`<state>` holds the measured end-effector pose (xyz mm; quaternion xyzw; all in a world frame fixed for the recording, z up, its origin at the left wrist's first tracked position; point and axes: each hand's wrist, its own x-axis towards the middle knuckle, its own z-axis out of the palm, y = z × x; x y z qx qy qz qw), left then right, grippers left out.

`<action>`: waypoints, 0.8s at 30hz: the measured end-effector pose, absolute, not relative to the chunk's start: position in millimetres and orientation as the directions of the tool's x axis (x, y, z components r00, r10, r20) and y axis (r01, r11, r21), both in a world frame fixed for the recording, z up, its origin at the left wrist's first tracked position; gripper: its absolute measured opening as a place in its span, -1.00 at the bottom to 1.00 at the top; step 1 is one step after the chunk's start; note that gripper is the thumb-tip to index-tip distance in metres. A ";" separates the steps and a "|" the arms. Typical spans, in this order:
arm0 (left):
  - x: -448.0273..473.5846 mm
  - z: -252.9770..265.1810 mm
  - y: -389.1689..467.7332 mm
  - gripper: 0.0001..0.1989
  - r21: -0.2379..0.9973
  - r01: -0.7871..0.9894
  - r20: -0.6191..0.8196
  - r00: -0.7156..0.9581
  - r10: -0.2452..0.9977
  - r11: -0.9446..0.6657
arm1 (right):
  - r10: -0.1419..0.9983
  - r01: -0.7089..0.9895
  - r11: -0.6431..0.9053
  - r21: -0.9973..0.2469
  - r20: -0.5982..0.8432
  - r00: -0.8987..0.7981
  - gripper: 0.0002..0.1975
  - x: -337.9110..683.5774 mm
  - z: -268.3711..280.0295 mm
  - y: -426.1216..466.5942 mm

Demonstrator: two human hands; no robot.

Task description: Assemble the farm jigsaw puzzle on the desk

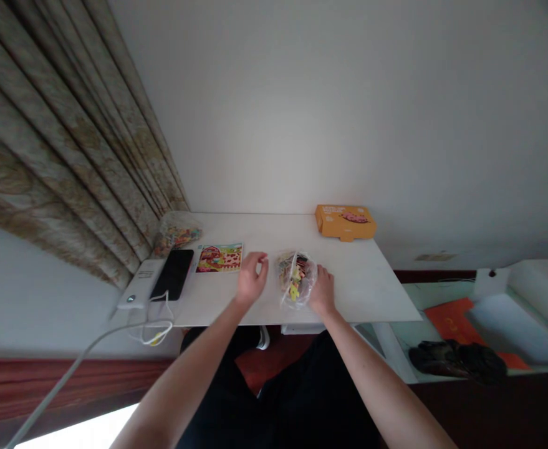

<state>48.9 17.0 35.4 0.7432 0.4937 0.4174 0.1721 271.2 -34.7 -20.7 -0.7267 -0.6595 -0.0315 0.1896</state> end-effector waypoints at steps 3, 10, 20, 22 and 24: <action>83.3 12.4 -51.7 -0.80 0.758 0.401 0.477 0.198 0.857 -0.514 | 0.923 0.954 -0.189 -0.231 0.289 0.253 -0.66 267.4 -14.7 -36.1; 84.7 -3.9 -45.5 -0.64 0.720 0.418 0.474 0.286 0.833 -0.554 | 0.915 0.926 -0.147 -0.347 0.307 0.261 -0.53 269.3 -19.6 -37.2; 39.4 -15.1 2.6 -0.60 0.580 0.608 0.335 0.430 0.838 -0.543 | 0.872 0.527 0.062 -0.848 0.303 0.384 -0.49 294.4 -45.1 -21.6; 42.0 -13.6 1.9 -0.58 0.570 0.622 0.314 0.439 0.842 -0.537 | 0.844 0.496 0.011 -0.868 0.274 0.461 -0.45 297.0 -48.6 -16.3; 44.8 -11.8 1.4 -0.56 0.557 0.621 0.298 0.470 0.831 -0.551 | 0.848 0.538 -0.014 -0.843 0.275 0.453 -0.40 296.2 -49.0 -11.6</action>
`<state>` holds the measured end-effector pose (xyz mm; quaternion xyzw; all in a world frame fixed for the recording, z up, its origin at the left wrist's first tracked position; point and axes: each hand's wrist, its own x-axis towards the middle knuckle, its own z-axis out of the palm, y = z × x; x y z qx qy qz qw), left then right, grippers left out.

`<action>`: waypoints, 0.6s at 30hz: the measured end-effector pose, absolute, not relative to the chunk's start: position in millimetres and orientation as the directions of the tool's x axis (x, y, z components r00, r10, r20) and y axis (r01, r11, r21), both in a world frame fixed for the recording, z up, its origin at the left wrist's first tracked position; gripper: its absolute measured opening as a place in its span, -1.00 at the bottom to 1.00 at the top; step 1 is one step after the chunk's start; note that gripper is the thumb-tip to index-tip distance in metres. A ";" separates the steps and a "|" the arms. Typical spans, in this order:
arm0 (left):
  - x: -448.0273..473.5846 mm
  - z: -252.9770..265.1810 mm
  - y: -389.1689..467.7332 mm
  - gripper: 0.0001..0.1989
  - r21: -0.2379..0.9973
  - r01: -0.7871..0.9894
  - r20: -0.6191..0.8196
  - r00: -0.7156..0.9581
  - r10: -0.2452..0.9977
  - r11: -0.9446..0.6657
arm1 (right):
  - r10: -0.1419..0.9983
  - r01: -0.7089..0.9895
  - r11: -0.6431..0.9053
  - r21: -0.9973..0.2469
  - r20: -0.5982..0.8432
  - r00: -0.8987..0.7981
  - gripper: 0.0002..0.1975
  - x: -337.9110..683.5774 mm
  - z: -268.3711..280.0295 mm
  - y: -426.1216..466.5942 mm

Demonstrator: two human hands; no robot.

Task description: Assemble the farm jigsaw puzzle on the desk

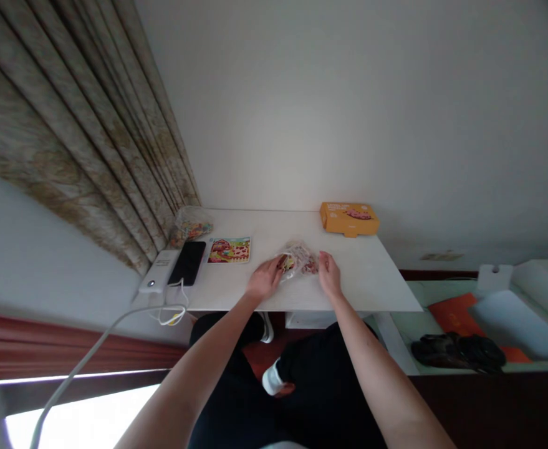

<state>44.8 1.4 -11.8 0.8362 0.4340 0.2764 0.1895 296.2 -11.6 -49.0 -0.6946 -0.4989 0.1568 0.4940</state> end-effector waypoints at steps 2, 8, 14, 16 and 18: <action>46.7 -10.4 1.4 -0.54 0.544 0.624 0.283 0.493 0.822 -0.561 | 0.870 0.613 -0.037 -0.789 0.277 0.408 -0.36 292.9 -45.6 -7.5; 50.1 -9.9 5.4 -0.53 0.478 0.681 0.215 0.522 0.826 -0.555 | 0.910 0.730 -0.252 -0.635 0.102 0.403 -0.42 285.3 -23.5 1.9; 50.9 -11.1 8.4 -0.56 0.402 0.742 0.147 0.526 0.838 -0.537 | 0.900 0.764 -0.356 -0.539 0.021 0.435 -0.51 284.0 -13.3 2.3; 50.6 -11.2 8.4 -0.56 0.400 0.737 0.156 0.530 0.833 -0.544 | 0.907 0.776 -0.339 -0.533 0.036 0.421 -0.55 284.0 -13.9 0.9; 50.1 -11.2 8.0 -0.57 0.405 0.732 0.169 0.529 0.832 -0.548 | 0.912 0.790 -0.326 -0.519 0.046 0.407 -0.58 284.1 -15.2 -0.2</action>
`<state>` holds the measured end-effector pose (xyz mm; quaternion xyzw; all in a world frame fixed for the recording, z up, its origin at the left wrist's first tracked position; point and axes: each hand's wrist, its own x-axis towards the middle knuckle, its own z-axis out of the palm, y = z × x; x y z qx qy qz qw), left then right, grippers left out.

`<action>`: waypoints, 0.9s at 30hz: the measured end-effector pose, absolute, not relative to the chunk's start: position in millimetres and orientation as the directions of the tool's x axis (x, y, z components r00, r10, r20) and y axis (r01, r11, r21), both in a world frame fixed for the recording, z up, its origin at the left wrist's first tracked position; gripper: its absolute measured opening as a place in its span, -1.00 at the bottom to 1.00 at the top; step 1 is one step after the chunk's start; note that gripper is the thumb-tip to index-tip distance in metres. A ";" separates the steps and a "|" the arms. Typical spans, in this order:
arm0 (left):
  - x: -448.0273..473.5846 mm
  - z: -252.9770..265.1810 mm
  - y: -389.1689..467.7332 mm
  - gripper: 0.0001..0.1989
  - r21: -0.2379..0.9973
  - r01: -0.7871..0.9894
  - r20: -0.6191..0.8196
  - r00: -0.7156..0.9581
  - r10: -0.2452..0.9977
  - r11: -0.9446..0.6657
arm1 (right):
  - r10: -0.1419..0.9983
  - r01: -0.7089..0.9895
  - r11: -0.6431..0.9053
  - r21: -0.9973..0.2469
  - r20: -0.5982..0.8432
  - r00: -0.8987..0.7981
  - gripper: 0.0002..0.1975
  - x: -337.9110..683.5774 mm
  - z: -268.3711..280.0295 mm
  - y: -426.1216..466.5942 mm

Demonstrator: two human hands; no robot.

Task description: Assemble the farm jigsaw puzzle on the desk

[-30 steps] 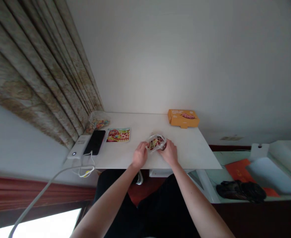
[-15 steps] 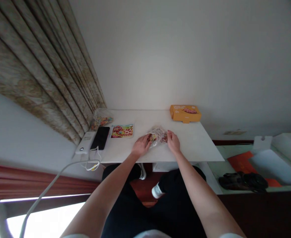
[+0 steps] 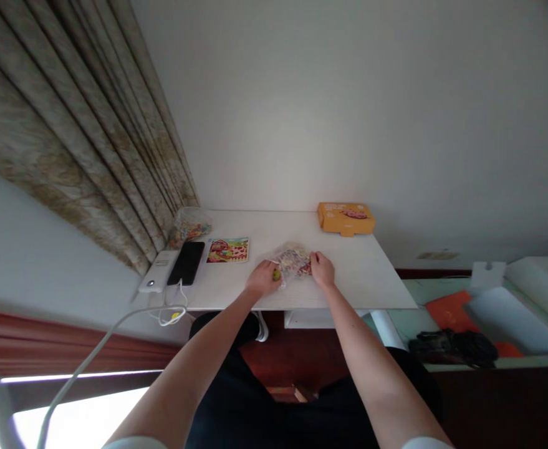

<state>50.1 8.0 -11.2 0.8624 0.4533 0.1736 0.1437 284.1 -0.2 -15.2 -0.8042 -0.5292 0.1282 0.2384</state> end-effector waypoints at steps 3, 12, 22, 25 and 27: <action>49.3 -11.3 7.2 -0.63 0.410 0.726 0.184 0.527 0.829 -0.553 | 0.920 0.808 -0.313 -0.500 0.051 0.388 -0.62 284.1 -17.0 -0.7; 48.8 -9.7 6.1 -0.77 0.419 0.719 0.214 0.515 0.830 -0.554 | 0.894 0.744 -0.335 -0.578 0.056 0.445 -0.65 285.1 -22.7 2.1; 43.7 -10.2 5.1 -0.77 0.446 0.746 0.173 0.470 0.865 -0.494 | 0.908 0.365 -0.220 -0.905 -0.054 0.415 -0.70 306.5 -21.8 14.7; 40.4 -10.1 2.6 -0.75 0.438 0.760 0.157 0.461 0.873 -0.480 | 0.919 0.305 -0.280 -0.910 -0.162 0.359 -0.64 316.6 -14.9 22.2; 37.7 -10.0 0.5 -0.71 0.435 0.768 0.142 0.458 0.878 -0.471 | 0.929 0.325 -0.304 -0.896 -0.202 0.311 -0.61 320.0 -11.2 26.3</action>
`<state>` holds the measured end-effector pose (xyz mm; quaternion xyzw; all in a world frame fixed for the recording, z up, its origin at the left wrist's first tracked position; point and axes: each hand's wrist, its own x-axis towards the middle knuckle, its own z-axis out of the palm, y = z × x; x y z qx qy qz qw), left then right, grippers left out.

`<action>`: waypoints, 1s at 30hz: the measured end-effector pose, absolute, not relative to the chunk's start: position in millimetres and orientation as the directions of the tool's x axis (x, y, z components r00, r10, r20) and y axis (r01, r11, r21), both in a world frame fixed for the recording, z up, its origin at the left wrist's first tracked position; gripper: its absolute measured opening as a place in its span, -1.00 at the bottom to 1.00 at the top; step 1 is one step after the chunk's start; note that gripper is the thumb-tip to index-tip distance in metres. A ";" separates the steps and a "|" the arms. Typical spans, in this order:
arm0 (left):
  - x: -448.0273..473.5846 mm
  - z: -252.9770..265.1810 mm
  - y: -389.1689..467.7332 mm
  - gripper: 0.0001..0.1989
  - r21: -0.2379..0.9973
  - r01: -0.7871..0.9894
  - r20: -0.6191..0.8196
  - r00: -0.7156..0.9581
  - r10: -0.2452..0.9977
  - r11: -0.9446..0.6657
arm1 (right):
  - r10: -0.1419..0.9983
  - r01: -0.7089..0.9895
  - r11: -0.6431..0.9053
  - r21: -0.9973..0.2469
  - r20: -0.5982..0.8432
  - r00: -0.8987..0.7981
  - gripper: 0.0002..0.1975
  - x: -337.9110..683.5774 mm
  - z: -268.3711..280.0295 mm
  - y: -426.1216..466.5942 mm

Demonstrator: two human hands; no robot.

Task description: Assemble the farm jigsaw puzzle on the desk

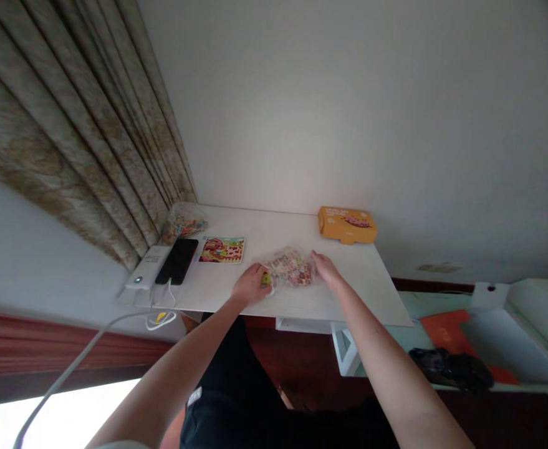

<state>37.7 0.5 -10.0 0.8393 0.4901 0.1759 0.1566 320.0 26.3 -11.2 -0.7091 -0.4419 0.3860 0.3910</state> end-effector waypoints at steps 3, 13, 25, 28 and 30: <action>35.1 -9.9 -1.4 -0.65 0.421 0.770 0.130 0.471 0.872 -0.479 | 0.946 0.393 -0.304 -0.868 -0.226 0.231 -0.68 319.2 -7.1 30.6; 34.3 -9.2 -1.0 -0.60 0.434 0.740 0.180 0.488 0.854 -0.514 | 0.955 0.495 -0.206 -0.844 -0.063 0.291 -0.76 315.2 6.2 35.6; 37.8 -21.9 4.2 -0.39 0.411 0.746 0.177 0.498 0.849 -0.523 | 0.959 0.739 -0.060 -0.671 0.167 0.229 -0.77 310.0 52.0 46.5; 39.7 -21.1 5.4 -0.38 0.398 0.752 0.183 0.496 0.849 -0.525 | 0.971 0.793 -0.052 -0.607 0.155 0.183 -0.79 306.1 55.9 51.0; 41.2 -20.8 5.6 -0.38 0.394 0.757 0.188 0.488 0.852 -0.521 | 0.966 0.816 -0.019 -0.577 0.198 0.163 -0.78 305.4 58.0 53.7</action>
